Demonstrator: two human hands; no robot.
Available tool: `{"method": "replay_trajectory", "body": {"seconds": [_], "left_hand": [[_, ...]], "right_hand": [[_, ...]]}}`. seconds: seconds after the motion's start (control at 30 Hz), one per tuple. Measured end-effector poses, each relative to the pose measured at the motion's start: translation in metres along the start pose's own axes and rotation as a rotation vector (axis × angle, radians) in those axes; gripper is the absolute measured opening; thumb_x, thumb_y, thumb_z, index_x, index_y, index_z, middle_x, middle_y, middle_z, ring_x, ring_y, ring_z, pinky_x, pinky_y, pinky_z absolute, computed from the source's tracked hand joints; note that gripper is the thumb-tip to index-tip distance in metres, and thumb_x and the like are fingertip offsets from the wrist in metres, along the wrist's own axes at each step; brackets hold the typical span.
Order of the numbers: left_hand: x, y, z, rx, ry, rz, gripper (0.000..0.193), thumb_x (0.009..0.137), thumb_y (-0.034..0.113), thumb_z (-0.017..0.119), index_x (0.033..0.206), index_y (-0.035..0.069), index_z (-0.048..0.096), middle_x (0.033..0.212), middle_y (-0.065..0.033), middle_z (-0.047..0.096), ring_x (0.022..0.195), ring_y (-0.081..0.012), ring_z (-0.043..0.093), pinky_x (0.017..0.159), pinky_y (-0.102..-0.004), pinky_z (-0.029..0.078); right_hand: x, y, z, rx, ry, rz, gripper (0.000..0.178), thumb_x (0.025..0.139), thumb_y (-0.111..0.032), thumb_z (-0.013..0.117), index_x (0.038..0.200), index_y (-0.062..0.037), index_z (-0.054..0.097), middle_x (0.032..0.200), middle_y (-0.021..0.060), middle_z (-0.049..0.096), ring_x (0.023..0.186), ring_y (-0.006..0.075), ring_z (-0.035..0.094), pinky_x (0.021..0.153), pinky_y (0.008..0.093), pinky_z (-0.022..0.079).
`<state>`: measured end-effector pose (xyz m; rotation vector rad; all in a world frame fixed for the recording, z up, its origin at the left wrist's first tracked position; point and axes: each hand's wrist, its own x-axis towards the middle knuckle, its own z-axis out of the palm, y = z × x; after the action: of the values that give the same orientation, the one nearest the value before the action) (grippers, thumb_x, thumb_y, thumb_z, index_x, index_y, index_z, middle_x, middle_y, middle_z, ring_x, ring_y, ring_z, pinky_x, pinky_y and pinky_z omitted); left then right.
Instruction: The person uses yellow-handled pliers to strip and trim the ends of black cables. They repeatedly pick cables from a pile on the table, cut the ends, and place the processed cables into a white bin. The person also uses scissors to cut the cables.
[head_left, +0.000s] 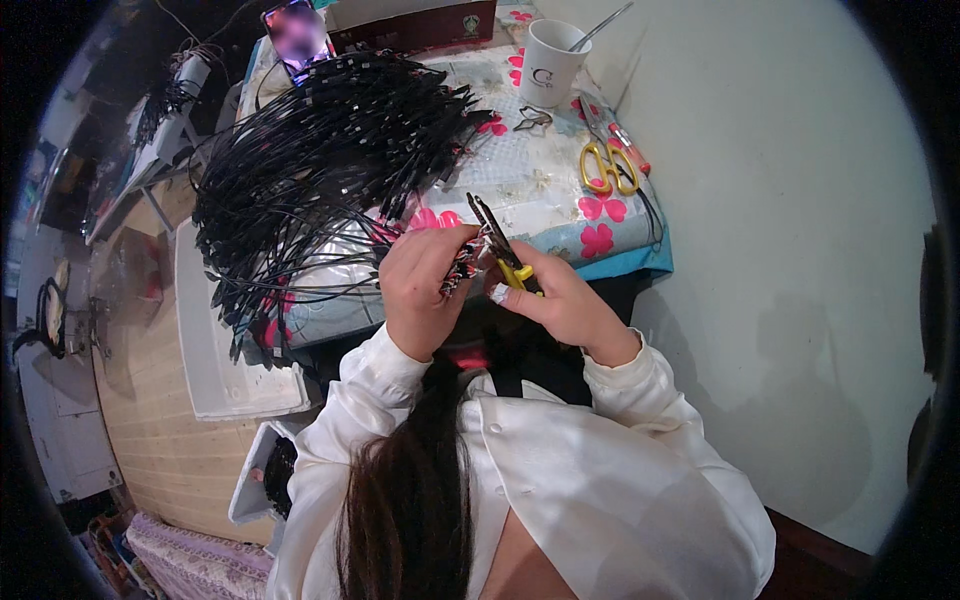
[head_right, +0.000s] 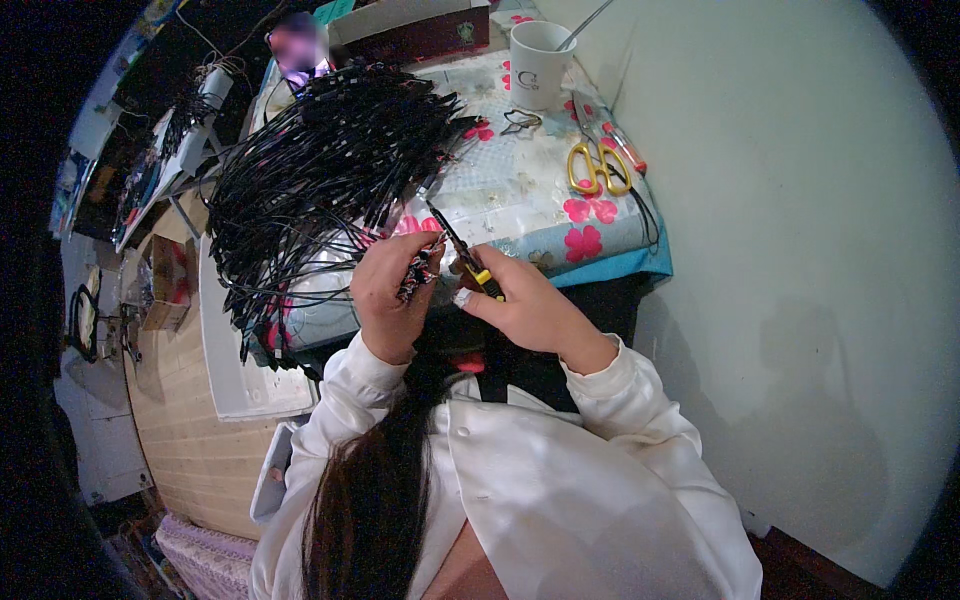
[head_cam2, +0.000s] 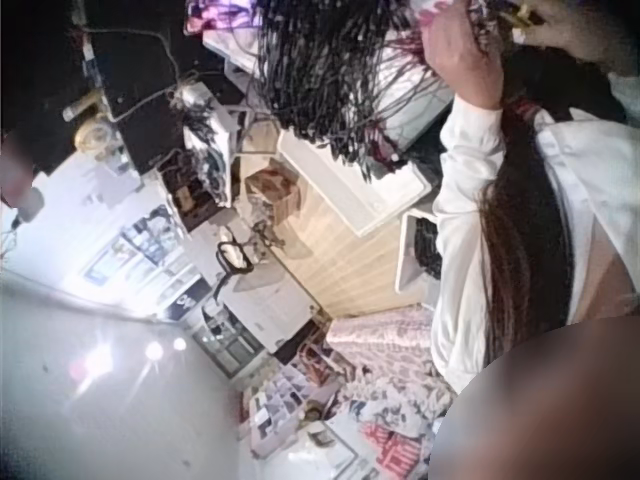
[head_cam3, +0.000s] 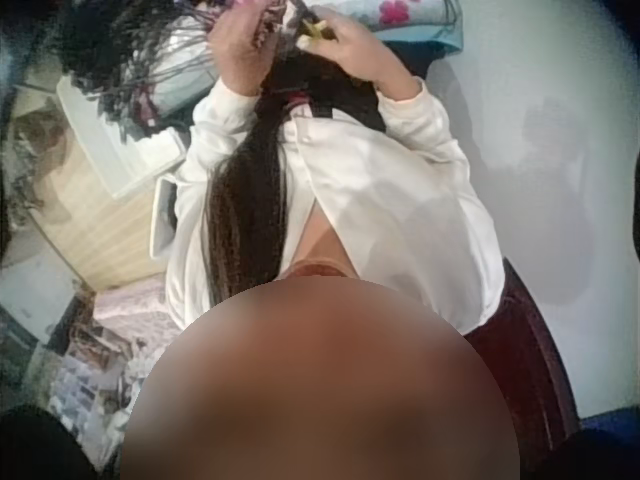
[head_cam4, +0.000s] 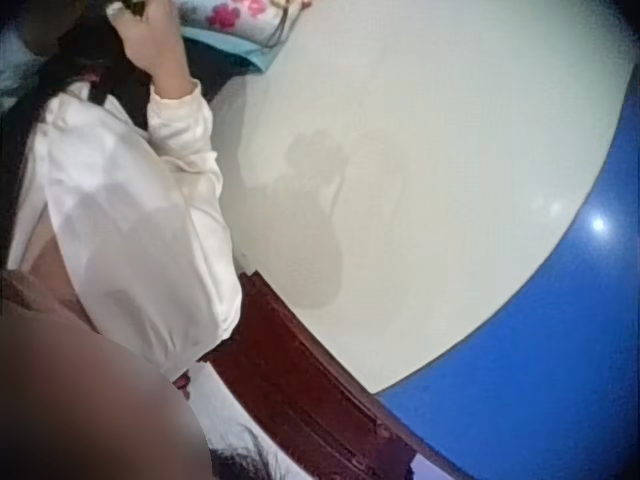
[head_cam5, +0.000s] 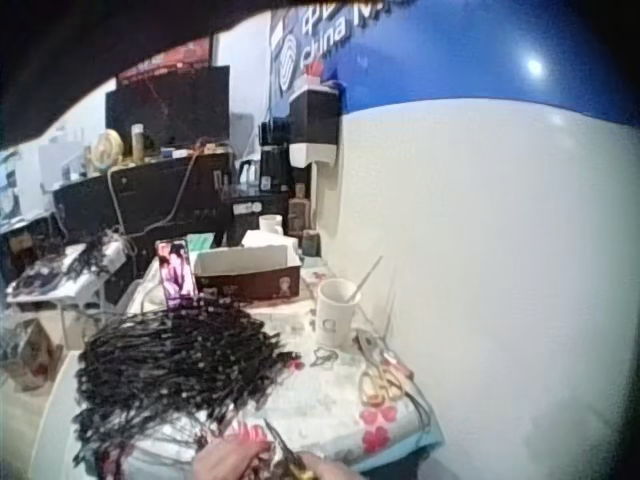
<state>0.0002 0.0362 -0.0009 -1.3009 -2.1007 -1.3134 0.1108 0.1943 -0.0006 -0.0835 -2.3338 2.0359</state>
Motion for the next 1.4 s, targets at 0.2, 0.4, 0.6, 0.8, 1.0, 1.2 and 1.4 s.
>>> {"method": "replay_trajectory", "body": {"seconds": [0.2, 0.4, 0.6, 0.8, 1.0, 1.2, 1.4], "left_hand": [[0.001, -0.001, -0.002, -0.017, -0.057, 0.042, 0.051, 0.055, -0.005, 0.075, 0.104, 0.003, 0.066, 0.087, -0.013, 0.065, 0.079, -0.0345, 0.062, 0.069, -0.0408, 0.048], [0.001, 0.002, -0.003, 0.007, -0.083, 0.042, 0.051, 0.055, -0.005, 0.075, 0.104, 0.003, 0.066, 0.084, -0.0131, 0.063, 0.076, -0.0346, 0.061, 0.068, -0.0413, 0.047], [0.0, 0.004, -0.006, 0.001, -0.107, 0.054, 0.053, 0.054, -0.004, 0.076, 0.105, 0.002, 0.065, 0.086, -0.0129, 0.064, 0.078, -0.0346, 0.061, 0.069, -0.0412, 0.048], [-0.001, 0.007, -0.007, -0.005, -0.167, -0.052, 0.046, 0.066, -0.008, 0.073, 0.109, 0.005, 0.067, 0.099, -0.0144, 0.068, 0.089, -0.0354, 0.064, 0.077, -0.041, 0.05], [-0.005, 0.012, -0.008, 0.019, -0.186, -0.062, 0.025, 0.076, -0.001, 0.074, 0.099, 0.004, 0.065, 0.089, -0.0142, 0.066, 0.085, -0.0357, 0.062, 0.074, -0.0416, 0.048], [-0.005, 0.009, -0.009, 0.005, -0.159, -0.016, 0.031, 0.071, -0.004, 0.071, 0.099, 0.004, 0.064, 0.089, -0.0129, 0.064, 0.083, -0.0343, 0.061, 0.073, -0.041, 0.048], [-0.005, 0.009, -0.009, -0.021, -0.149, -0.015, 0.039, 0.065, -0.008, 0.071, 0.101, 0.004, 0.063, 0.09, -0.0138, 0.064, 0.083, -0.0358, 0.061, 0.072, -0.0421, 0.048]], "right_hand": [[-0.002, -0.005, -0.007, -0.221, -0.016, 0.003, 0.037, 0.093, -0.018, 0.065, 0.121, 0.0022, 0.052, 0.096, 0.0117, 0.06, 0.085, 0.0201, 0.054, 0.081, 0.0322, 0.045], [-0.002, -0.006, -0.004, -0.264, 0.026, -0.028, 0.035, 0.092, -0.017, 0.066, 0.118, 0.0021, 0.053, 0.09, 0.0125, 0.06, 0.08, 0.021, 0.054, 0.077, 0.0335, 0.046], [0.0, -0.001, -0.006, -0.37, 0.028, 0.045, 0.027, 0.088, -0.015, 0.067, 0.105, 0.0033, 0.059, 0.079, 0.0095, 0.059, 0.073, 0.0182, 0.054, 0.07, 0.0324, 0.046], [0.035, 0.002, -0.039, -0.183, 0.255, 0.035, 0.029, 0.086, -0.02, 0.068, 0.106, -0.0001, 0.061, 0.084, 0.0053, 0.06, 0.08, 0.0126, 0.056, 0.074, 0.0297, 0.047], [0.154, 0.016, -0.079, -0.802, 0.492, -0.011, 0.04, 0.081, -0.024, 0.07, 0.106, 0.0052, 0.061, 0.1, 0.025, 0.066, 0.095, 0.0393, 0.065, 0.085, 0.0448, 0.051], [0.205, 0.011, -0.091, -0.897, 0.403, 0.062, 0.041, 0.077, -0.023, 0.07, 0.103, 0.007, 0.062, 0.105, 0.0293, 0.067, 0.101, 0.0434, 0.065, 0.089, 0.0471, 0.051], [0.21, 0.019, -0.08, -0.74, 0.518, -0.031, 0.037, 0.078, -0.021, 0.069, 0.103, 0.0061, 0.063, 0.102, 0.0283, 0.068, 0.098, 0.0427, 0.066, 0.086, 0.0468, 0.052]]}}
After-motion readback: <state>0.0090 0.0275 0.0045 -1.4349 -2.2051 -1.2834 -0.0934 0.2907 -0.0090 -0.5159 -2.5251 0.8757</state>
